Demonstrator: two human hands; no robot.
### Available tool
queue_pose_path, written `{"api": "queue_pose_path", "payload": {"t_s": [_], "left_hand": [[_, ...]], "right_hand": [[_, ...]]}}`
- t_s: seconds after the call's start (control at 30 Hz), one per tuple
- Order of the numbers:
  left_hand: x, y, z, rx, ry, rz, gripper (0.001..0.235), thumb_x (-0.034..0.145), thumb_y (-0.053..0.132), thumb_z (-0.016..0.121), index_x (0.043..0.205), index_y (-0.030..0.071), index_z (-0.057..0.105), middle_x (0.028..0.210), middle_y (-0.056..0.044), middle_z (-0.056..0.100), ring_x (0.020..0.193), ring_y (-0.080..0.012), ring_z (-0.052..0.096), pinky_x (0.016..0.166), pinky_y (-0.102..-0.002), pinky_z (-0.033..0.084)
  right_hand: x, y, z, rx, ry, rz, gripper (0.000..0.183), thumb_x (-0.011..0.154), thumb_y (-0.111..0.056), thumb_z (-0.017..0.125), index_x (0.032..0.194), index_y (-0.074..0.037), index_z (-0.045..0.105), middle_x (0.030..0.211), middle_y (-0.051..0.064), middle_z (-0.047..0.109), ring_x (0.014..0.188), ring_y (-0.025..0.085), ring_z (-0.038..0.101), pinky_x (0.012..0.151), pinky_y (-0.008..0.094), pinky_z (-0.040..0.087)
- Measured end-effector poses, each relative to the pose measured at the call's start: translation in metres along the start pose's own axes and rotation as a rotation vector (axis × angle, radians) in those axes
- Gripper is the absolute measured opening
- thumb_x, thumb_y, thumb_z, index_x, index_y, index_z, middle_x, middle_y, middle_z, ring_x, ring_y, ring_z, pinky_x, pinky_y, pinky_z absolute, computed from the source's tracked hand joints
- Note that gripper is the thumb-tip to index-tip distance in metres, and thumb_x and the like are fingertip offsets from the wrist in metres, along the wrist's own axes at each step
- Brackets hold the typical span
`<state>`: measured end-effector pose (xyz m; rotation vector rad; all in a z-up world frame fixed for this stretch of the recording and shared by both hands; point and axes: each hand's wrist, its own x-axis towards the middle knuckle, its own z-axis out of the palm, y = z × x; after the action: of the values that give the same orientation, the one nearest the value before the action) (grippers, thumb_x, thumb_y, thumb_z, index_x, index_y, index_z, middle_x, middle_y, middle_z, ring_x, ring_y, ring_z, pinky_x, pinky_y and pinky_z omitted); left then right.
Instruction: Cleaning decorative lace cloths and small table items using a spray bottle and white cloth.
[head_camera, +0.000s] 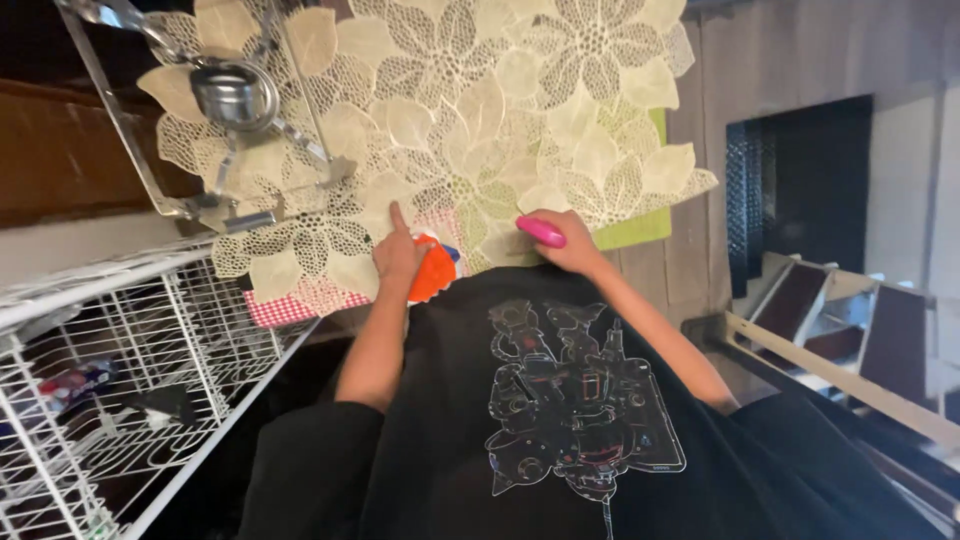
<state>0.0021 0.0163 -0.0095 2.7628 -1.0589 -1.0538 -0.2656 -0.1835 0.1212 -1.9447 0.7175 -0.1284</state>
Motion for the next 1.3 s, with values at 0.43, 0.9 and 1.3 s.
{"api": "queue_pose_path", "payload": {"t_s": [0.43, 0.9, 1.3], "left_hand": [[0.051, -0.036, 0.043, 0.017, 0.287, 0.268, 0.09, 0.082, 0.055, 0.081, 0.153, 0.019, 0.041, 0.087, -0.016, 0.074, 0.076, -0.036, 0.072, 0.068, -0.05, 0.053], [0.028, -0.086, 0.062, -0.694, 0.4, 0.07, 0.045, 0.087, 0.037, 0.076, 0.119, 0.006, 0.069, 0.115, -0.02, 0.073, 0.109, -0.0391, 0.069, 0.094, -0.045, 0.054], [-0.02, 0.004, 0.075, 0.251, 0.052, 0.763, 0.055, 0.084, 0.046, 0.077, 0.124, 0.011, 0.062, 0.085, -0.014, 0.074, 0.079, -0.0351, 0.073, 0.067, -0.05, 0.056]], "right_hand": [[-0.038, -0.009, 0.079, 0.174, 0.141, -0.049, 0.041, 0.079, -0.009, 0.069, 0.119, -0.006, 0.07, 0.108, 0.01, 0.074, 0.093, 0.021, 0.073, 0.086, 0.032, 0.056], [-0.058, 0.047, 0.11, 0.433, 0.207, -0.012, 0.042, 0.082, -0.002, 0.065, 0.124, -0.001, 0.069, 0.115, 0.009, 0.074, 0.092, 0.017, 0.071, 0.084, 0.032, 0.058], [-0.03, 0.029, 0.112, 0.48, 0.142, -0.106, 0.051, 0.082, -0.002, 0.065, 0.134, -0.002, 0.063, 0.12, 0.007, 0.071, 0.095, 0.015, 0.07, 0.086, 0.03, 0.057]]}}
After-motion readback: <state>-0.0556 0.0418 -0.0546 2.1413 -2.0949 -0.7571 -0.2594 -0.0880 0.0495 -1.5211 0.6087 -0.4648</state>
